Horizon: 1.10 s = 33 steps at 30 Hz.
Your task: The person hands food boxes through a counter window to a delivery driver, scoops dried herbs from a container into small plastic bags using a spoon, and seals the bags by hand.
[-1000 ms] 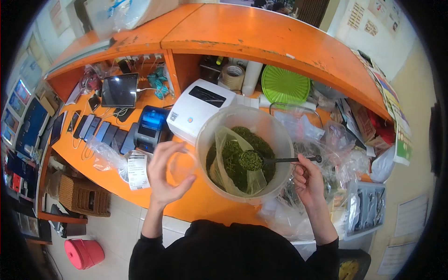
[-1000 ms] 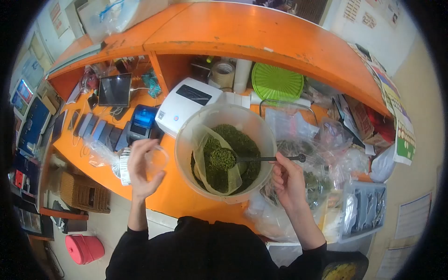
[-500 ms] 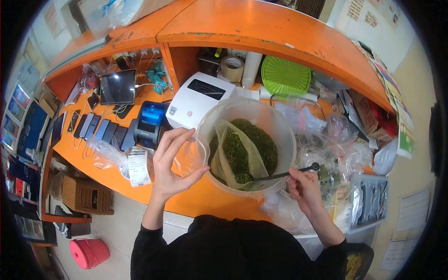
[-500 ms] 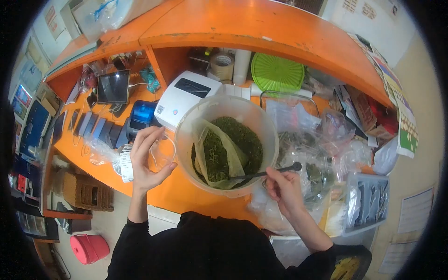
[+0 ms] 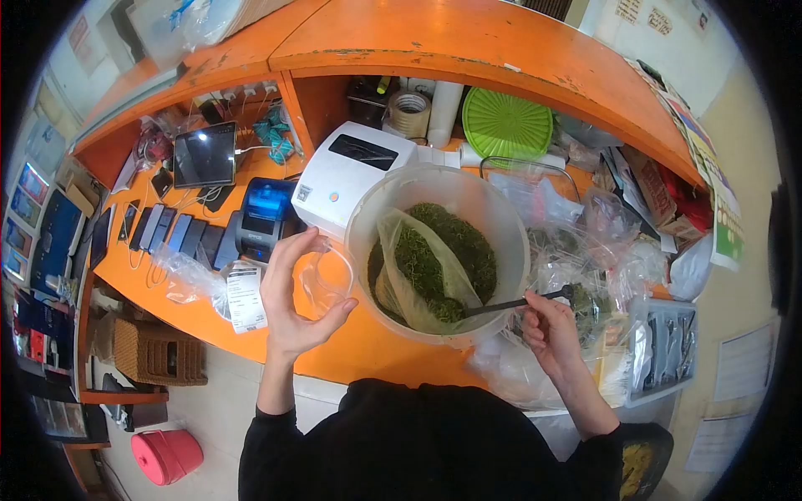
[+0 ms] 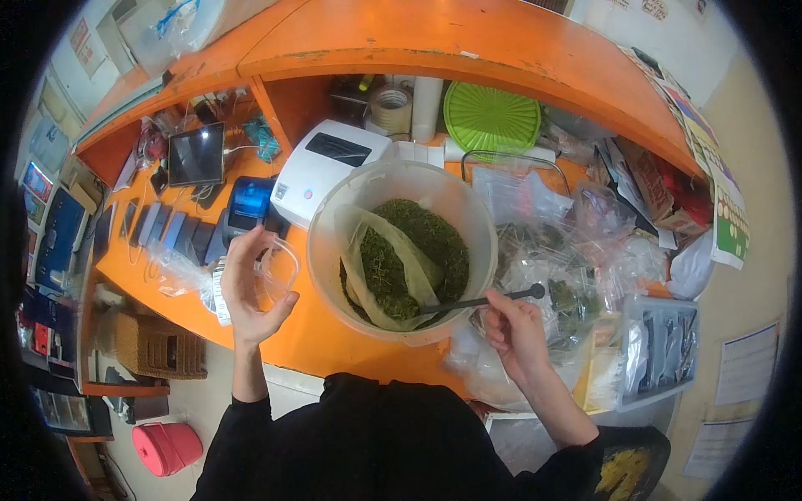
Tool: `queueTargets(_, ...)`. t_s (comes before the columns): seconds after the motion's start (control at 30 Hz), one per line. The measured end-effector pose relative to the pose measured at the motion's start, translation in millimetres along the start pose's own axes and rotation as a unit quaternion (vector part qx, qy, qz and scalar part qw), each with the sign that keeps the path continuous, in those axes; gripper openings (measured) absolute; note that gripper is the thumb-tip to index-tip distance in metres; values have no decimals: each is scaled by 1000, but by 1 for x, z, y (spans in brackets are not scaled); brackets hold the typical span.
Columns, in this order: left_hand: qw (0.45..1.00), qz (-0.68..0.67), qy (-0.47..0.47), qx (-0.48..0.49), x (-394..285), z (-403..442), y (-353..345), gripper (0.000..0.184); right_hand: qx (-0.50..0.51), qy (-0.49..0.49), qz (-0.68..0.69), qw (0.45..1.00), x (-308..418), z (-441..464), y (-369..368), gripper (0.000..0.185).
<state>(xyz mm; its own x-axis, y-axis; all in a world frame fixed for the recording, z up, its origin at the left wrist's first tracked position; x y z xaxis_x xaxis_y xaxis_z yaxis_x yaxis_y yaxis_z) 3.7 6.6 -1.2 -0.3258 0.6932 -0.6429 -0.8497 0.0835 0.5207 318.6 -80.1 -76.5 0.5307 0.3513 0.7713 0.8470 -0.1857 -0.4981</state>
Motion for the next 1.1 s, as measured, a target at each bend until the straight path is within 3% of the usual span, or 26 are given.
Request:
queueTargets(0.2, 1000, 2, -4, 24, -4, 6, -4, 68, 10, 9, -1, 1000, 5, 1, -2, 20)
queueTargets(0.53, 987, 15, -18, 158, -17, 37, -29, 67, 53, 108, -21, 992, 54, 22, -36, 21)
queueTargets(0.9, 967, 107, -109, 202, -31, 64, -51, 69, 103, 105, -99, 984, 65, 46, -66, 25)
queueTargets(1.0, 967, 79, -96, 221, -25, 72, -55, 69, 133, 138, -200, 961, 72, 51, -76, 21)
queueTargets(1.03, 968, 65, -85, 227, -21, 74, -56, 69, 160, 215, -290, 919, 82, 47, -88, 17)
queueTargets(1.1, 970, -130, -45, 201, -5, 79, -55, 63, 205, 358, -453, 790, 101, 33, -117, 11)
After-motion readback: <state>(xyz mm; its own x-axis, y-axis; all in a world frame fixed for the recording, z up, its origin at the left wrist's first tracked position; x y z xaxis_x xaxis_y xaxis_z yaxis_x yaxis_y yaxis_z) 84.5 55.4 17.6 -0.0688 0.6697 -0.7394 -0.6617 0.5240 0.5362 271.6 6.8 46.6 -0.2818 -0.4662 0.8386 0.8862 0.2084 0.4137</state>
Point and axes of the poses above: each hand's wrist, its own z-axis towards the middle knuckle, its own y-axis out of the back of the hand, x = y × z, the point moved 6 cm from there along z, towards the middle knuckle, and after that the axes turned 15 degrees about x, right-handed, at the moved point
